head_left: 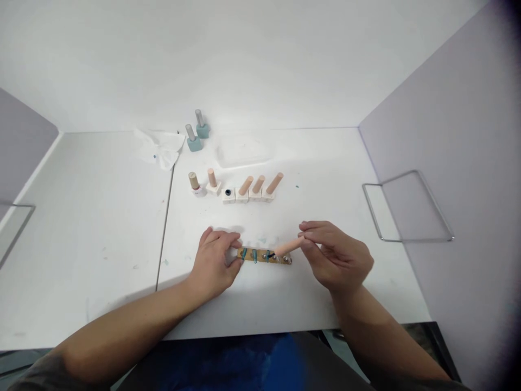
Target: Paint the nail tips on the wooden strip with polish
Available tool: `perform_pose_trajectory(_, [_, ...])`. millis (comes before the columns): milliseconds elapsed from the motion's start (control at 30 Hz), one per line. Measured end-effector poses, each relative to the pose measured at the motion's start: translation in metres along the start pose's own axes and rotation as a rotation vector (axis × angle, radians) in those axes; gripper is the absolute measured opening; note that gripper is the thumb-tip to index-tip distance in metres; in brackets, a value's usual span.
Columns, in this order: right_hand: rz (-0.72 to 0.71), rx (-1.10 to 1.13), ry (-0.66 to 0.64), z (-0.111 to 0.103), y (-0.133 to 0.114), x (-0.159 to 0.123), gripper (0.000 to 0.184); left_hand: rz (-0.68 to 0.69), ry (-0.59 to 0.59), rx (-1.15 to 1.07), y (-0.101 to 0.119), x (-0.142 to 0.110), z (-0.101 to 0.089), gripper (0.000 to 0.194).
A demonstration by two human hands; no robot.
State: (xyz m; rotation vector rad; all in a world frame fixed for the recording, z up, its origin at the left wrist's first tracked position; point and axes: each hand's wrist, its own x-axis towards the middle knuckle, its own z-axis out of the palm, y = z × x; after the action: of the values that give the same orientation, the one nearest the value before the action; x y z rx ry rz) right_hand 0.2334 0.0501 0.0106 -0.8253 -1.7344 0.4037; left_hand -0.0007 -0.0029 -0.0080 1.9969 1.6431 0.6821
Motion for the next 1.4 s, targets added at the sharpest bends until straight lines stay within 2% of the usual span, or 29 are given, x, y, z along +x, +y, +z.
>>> perform_pose_trajectory(133, [-0.068, -0.066, -0.041, 0.004, -0.002, 0.002, 0.031, 0.004, -0.012, 0.005, -0.001, 0.000, 0.000, 0.039])
perform_pose_trajectory(300, [-0.003, -0.160, 0.037, 0.005, -0.005, 0.002, 0.028, 0.003, -0.008, 0.007, -0.001, -0.001, -0.001, 0.038])
perform_pose_trajectory(400, [0.030, -0.122, 0.050, 0.004, -0.007, 0.002, 0.028, 0.009, -0.009, 0.005, 0.000, -0.001, -0.001, 0.037])
perform_pose_trajectory(567, [-0.029, -0.036, -0.016, 0.002, -0.008, 0.001, 0.033, 0.023, -0.010, 0.021, -0.003, -0.002, -0.001, 0.038])
perform_pose_trajectory(1133, [-0.005, -0.068, 0.043, -0.004, -0.011, 0.001, 0.031, 0.037, -0.017, 0.043, -0.005, -0.004, -0.003, 0.038])
perform_pose_trajectory(1400, [-0.057, -0.077, 0.000, -0.007, -0.008, -0.001, 0.032, 0.024, -0.013, 0.037, -0.004, -0.003, -0.002, 0.038])
